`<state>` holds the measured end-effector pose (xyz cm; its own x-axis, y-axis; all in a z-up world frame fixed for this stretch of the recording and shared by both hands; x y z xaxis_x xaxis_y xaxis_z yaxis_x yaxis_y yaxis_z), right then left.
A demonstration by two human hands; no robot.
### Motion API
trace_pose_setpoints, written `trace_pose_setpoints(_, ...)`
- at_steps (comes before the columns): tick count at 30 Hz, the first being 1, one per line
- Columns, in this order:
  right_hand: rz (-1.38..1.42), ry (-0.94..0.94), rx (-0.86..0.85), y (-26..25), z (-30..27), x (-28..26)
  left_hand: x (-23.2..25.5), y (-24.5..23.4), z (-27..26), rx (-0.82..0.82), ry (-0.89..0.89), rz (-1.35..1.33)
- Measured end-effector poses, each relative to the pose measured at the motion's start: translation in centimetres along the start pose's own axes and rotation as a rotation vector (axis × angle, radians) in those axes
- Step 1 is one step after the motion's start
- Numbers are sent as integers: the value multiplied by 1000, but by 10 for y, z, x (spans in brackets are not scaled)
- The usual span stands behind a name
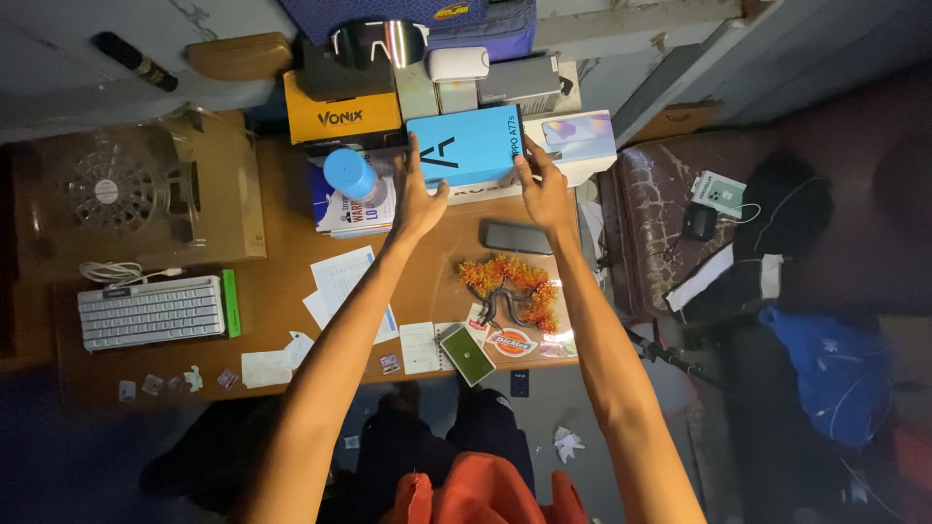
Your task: Organizing various small items and electronics boxes on a desk and storage unit.
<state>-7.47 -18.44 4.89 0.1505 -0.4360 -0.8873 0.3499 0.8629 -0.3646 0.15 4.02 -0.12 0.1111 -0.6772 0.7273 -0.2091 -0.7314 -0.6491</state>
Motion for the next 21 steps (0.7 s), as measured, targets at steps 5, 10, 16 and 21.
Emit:
trace_pose_setpoints(5,-65,24,-78,-8,1,-7,-2,3,3,-69,-71,-13)
trace_pose_setpoints(10,54,-14,-7,-18,-8,15,14,-14,-26,215,190,-55)
trace_pose_setpoints(16,-19,114,107,-28,-98,58,0,-5,-91,246,379,-113)
trace_pose_setpoints(21,-150,212,-88,-19,-190,116,-48,32,-115,-89,198,-164)
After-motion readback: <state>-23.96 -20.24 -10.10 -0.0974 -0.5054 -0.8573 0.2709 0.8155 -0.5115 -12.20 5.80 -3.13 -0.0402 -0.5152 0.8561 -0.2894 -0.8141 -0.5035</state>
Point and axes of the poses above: each hand's wrist, its own z-axis towards the middle knuckle, its own y-axis out of the palm, x = y × z, the point moved 1 cm from there along z, towards the middle knuckle, and after that the axes turned 15 degrees about -y, right-handed, at the moved point
